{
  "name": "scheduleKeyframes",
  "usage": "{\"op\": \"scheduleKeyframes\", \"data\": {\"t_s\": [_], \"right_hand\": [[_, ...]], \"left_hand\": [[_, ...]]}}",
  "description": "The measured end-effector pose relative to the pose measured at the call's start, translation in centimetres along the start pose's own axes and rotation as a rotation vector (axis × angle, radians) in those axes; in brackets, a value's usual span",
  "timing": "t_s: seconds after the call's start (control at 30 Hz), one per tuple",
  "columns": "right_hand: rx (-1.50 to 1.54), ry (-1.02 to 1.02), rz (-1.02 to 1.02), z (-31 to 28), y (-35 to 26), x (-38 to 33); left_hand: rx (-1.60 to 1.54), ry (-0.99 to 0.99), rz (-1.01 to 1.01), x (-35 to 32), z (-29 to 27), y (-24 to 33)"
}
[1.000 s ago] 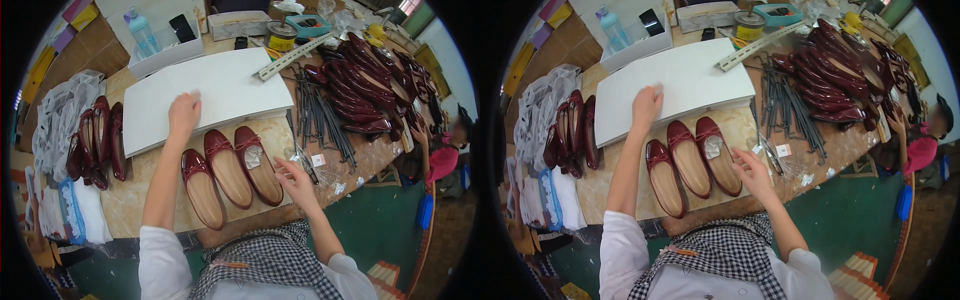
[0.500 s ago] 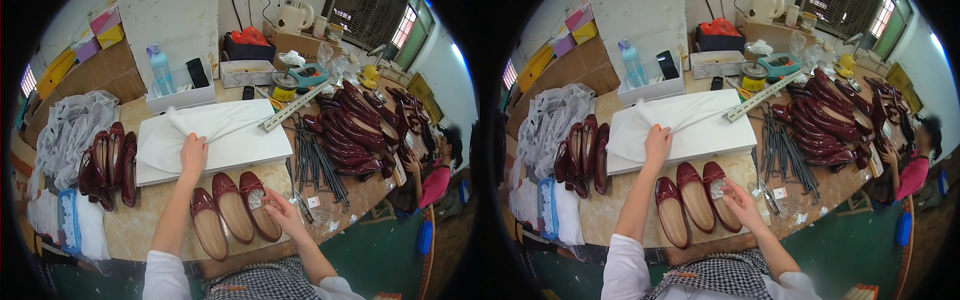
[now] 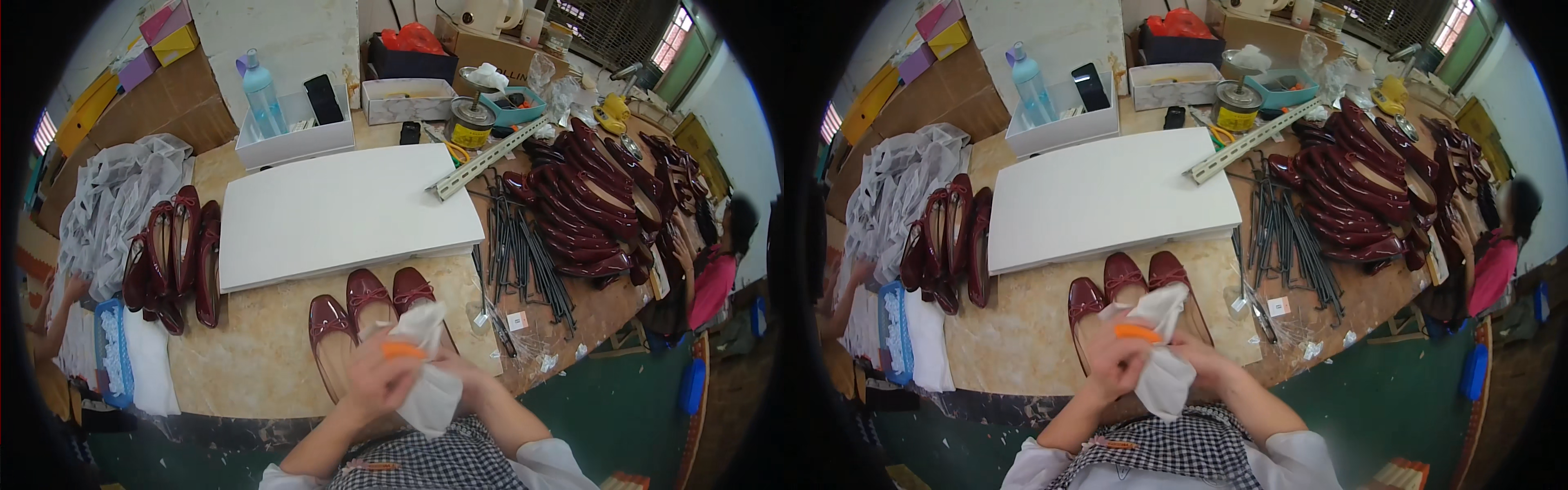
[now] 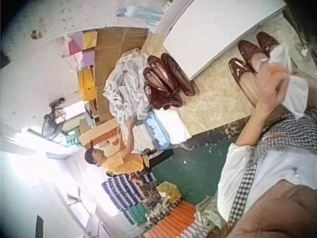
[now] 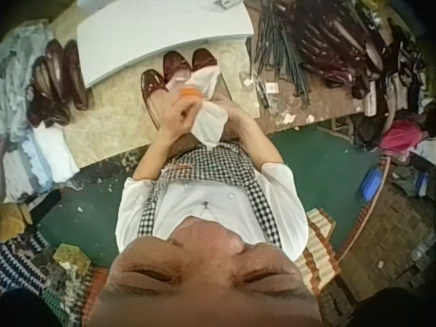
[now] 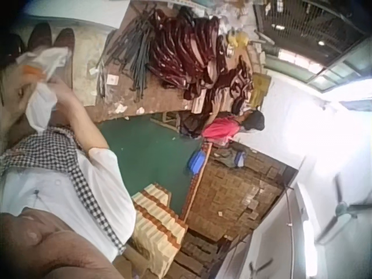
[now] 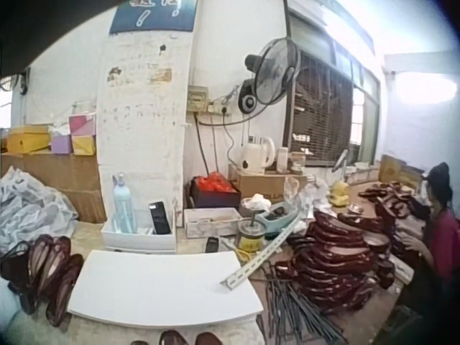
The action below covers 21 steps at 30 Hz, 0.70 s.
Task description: The person wipes the interior of maroon flat shoes with a white cloth and inserts metal shoe trees to maintain their shape. The person handles the shoes one by one, wiping the insole and then inserting the tree before moving to the next pair.
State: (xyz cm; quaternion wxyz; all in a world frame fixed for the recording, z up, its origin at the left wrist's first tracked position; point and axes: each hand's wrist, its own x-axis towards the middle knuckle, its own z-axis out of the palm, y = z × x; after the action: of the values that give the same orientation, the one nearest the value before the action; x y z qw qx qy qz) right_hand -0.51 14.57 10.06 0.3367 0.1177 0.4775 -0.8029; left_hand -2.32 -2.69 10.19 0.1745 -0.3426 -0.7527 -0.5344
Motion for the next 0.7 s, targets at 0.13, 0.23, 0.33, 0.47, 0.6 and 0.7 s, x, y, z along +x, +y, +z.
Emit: {"op": "scheduleKeyframes", "data": {"t_s": [0.13,0.23,0.33,0.47,0.6,0.7], "right_hand": [[-0.886,0.192,-0.732,-0.2,-0.3,0.6],[-1.244,0.192,-0.868,2.2,1.1,1.3],[-0.758,0.223,-0.466,-0.3,1.0,3.9],[-0.912,0.264,-0.597,-3.8,1.4,6.9],[-1.819,0.254,-0.798,-0.9,3.6,9.6],[-1.942,0.31,-0.852,0.0,2.0,13.4]], "left_hand": [[0.098,0.216,-0.623,-0.7,-1.8,-1.2],[-0.312,0.262,-0.801,-0.1,-0.6,-1.0],[-0.559,0.398,-0.911,-3.5,0.2,-3.4],[0.385,-0.588,-0.431,-5.2,1.3,-1.9],[0.351,-0.607,-0.352,-5.3,2.6,-0.9],[0.349,-0.536,-0.299,-5.7,3.1,-1.1]]}}
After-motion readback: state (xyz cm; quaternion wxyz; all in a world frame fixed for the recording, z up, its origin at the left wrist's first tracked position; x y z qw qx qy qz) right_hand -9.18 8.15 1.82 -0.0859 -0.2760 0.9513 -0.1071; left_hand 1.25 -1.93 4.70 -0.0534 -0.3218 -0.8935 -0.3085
